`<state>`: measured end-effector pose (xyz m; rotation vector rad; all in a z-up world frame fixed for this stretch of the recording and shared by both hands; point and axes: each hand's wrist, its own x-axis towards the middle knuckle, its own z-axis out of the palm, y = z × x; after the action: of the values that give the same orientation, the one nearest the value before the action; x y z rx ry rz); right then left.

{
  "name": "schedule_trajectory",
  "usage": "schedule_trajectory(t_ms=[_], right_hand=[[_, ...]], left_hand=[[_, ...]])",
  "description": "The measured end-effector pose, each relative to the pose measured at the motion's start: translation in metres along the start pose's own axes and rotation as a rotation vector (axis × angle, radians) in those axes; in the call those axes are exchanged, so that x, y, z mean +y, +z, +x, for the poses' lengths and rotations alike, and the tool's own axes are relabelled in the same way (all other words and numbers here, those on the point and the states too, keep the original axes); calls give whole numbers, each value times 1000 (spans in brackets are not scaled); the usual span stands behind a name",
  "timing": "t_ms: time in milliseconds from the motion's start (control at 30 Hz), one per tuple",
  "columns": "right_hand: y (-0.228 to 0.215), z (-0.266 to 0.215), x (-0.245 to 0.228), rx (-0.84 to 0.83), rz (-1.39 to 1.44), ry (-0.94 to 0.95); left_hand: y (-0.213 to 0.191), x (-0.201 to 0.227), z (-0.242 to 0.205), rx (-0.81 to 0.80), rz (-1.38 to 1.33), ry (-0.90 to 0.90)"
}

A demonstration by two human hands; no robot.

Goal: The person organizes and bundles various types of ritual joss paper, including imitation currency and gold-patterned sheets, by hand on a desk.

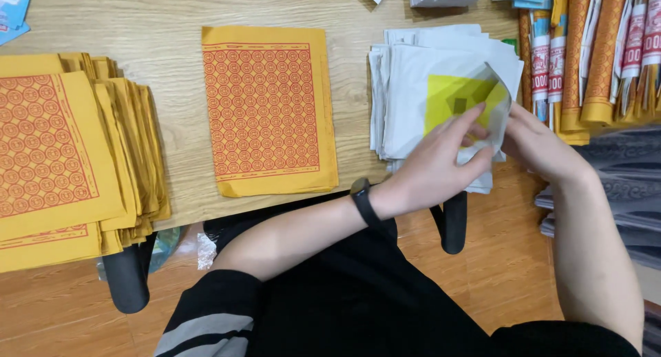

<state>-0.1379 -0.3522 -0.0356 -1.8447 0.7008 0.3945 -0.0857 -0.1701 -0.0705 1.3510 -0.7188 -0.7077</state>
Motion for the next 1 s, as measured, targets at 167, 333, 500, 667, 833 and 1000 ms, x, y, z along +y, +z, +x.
schedule_trajectory(t_ms=[167,333,500,667,833,1000], right_hand=[[-22,15,47,8,-91,-81],[-21,12,42,-58,-264,-267],[-14,6,28,-52,-299,-238],[13,-26,-22,101,-472,-244],[52,-49,-64,64,-272,-544],[104,-19,-88,-133,-459,-666]], left_hand=[[12,-4,19,127,349,146],[19,-23,30,213,468,161],[3,-10,28,49,295,64],[-17,0,6,34,324,106],[-99,41,-46,148,75,239],[-187,31,-86,419,-43,135]])
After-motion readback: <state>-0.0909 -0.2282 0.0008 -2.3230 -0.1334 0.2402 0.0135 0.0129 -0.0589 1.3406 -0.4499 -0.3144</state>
